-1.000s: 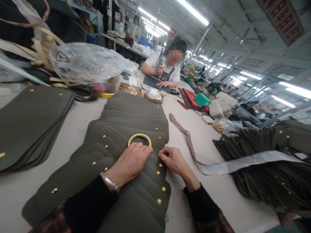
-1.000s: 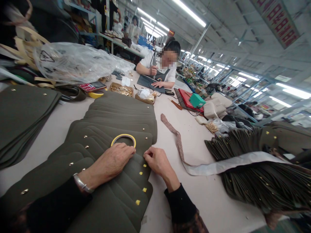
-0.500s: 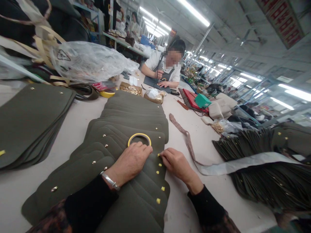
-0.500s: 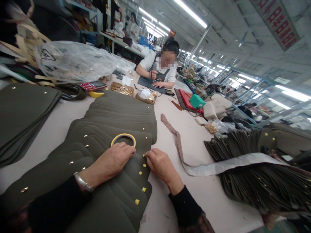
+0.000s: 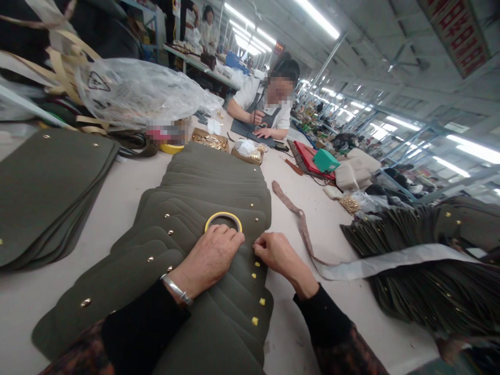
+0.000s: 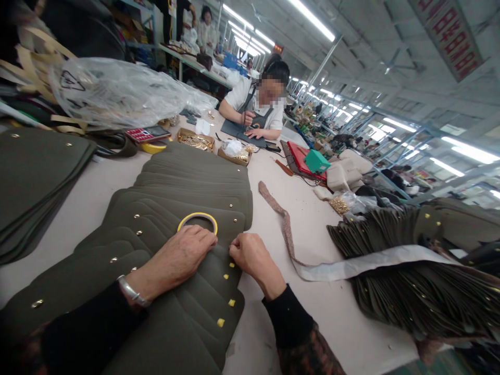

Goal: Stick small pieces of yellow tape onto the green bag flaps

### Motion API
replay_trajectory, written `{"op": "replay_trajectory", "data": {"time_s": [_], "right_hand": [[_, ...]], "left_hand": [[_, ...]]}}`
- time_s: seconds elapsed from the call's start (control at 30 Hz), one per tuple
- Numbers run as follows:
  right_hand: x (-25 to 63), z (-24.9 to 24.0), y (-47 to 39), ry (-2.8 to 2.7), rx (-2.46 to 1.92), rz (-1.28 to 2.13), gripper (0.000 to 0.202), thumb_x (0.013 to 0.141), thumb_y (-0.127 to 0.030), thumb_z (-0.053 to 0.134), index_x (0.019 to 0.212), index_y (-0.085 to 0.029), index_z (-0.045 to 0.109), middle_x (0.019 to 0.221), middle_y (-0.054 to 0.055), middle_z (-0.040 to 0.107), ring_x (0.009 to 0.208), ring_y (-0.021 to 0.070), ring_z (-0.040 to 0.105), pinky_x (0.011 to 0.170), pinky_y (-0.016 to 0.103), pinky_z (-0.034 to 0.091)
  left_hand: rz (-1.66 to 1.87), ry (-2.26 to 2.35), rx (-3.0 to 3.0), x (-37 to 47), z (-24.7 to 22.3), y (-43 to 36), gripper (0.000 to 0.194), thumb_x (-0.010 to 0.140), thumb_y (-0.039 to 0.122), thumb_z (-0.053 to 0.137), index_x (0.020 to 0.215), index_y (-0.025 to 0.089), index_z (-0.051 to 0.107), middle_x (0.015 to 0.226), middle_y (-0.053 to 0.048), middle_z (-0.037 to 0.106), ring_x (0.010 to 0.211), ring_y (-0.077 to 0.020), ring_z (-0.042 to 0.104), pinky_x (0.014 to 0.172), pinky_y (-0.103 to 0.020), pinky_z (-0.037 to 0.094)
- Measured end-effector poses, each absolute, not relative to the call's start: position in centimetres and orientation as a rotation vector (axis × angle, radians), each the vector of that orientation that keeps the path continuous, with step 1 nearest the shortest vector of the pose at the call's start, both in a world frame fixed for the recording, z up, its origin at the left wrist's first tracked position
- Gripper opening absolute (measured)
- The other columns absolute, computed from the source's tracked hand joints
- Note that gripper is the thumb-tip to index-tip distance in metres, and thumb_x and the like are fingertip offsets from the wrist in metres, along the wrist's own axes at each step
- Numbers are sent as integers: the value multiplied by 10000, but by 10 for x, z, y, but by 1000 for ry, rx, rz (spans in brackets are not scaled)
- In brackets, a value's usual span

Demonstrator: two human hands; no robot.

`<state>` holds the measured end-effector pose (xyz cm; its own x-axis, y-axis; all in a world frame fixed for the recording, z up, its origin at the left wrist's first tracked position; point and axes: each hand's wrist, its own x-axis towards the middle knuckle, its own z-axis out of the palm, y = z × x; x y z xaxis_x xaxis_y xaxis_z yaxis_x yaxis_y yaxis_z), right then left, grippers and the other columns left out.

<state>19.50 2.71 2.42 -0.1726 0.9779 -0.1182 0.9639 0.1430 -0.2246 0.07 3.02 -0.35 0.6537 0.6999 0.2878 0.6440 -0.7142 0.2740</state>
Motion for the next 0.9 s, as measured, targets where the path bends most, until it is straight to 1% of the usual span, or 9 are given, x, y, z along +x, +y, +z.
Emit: {"op": "replay_trajectory", "data": {"time_s": [0.1, 0.3, 0.43, 0.5, 0.57, 0.63, 0.7, 0.77, 0.9], "right_hand": [[194, 16, 23, -2078, -2073, 483, 183, 733, -163, 552, 610, -175, 686, 589, 22, 675, 570, 144, 591, 537, 231, 341], [205, -3, 11, -1823, -1959, 721, 234, 806, -280, 569, 701, -169, 746, 662, 27, 719, 642, 172, 644, 556, 230, 407], [211, -2, 0, -1713, -1746, 783, 221, 821, -298, 593, 897, -184, 766, 892, 53, 760, 809, 208, 685, 740, 295, 506], [209, 4, -6, -1620, -1627, 748, 235, 831, -296, 598, 976, -185, 746, 927, 58, 753, 805, 198, 683, 759, 308, 524], [202, 13, -12, -1590, -1516, 683, 225, 849, -282, 590, 998, -180, 725, 893, 54, 742, 746, 177, 667, 702, 290, 529], [194, 20, -14, -1672, -1392, 597, 196, 860, -234, 581, 1002, -180, 705, 882, 50, 723, 737, 160, 647, 684, 272, 519], [186, 25, -14, -1800, -1275, 494, 188, 861, -174, 569, 1009, -182, 686, 906, 50, 706, 774, 153, 633, 711, 267, 509], [182, 27, -11, -1902, -1207, 413, 181, 861, -136, 557, 994, -182, 671, 900, 51, 696, 773, 147, 622, 719, 264, 502], [178, 24, -7, -1999, -1186, 295, 145, 870, -123, 522, 898, -182, 652, 832, 50, 685, 761, 150, 625, 727, 269, 495]], "left_hand": [[579, 1118, 2737, 0, -2, 29, 163, 916, 119, 421, 944, 190, 565, 912, -48, 600, 858, -219, 508, 820, -385, 418], [667, 1059, 2730, -3, 0, 29, 157, 924, 126, 426, 954, 189, 567, 907, -39, 619, 845, -209, 551, 811, -376, 467], [819, 966, 2658, -1, -3, 29, 202, 941, 135, 414, 1068, 191, 561, 956, -39, 661, 874, -181, 626, 786, -314, 515], [967, 893, 2614, -1, -4, 29, 227, 954, 157, 408, 1125, 195, 551, 1001, -37, 684, 915, -163, 652, 818, -286, 527], [1073, 846, 2571, -1, -4, 29, 278, 964, 184, 404, 1218, 201, 517, 1079, -36, 693, 970, -154, 662, 868, -273, 527], [1077, 843, 2540, -1, -2, 29, 378, 966, 197, 405, 1343, 215, 426, 1174, -36, 677, 1010, -148, 664, 890, -263, 529], [1044, 871, 2526, -2, -1, 28, 471, 965, 202, 403, 1426, 207, 312, 1252, -52, 643, 1045, -153, 658, 902, -266, 530], [1035, 903, 2531, -2, -1, 28, 491, 963, 211, 401, 1438, 181, 277, 1284, -80, 620, 1048, -166, 660, 892, -278, 538], [983, 947, 2574, -2, -5, 27, 466, 966, 227, 391, 1415, 163, 281, 1282, -110, 615, 992, -190, 682, 830, -304, 554]]}}
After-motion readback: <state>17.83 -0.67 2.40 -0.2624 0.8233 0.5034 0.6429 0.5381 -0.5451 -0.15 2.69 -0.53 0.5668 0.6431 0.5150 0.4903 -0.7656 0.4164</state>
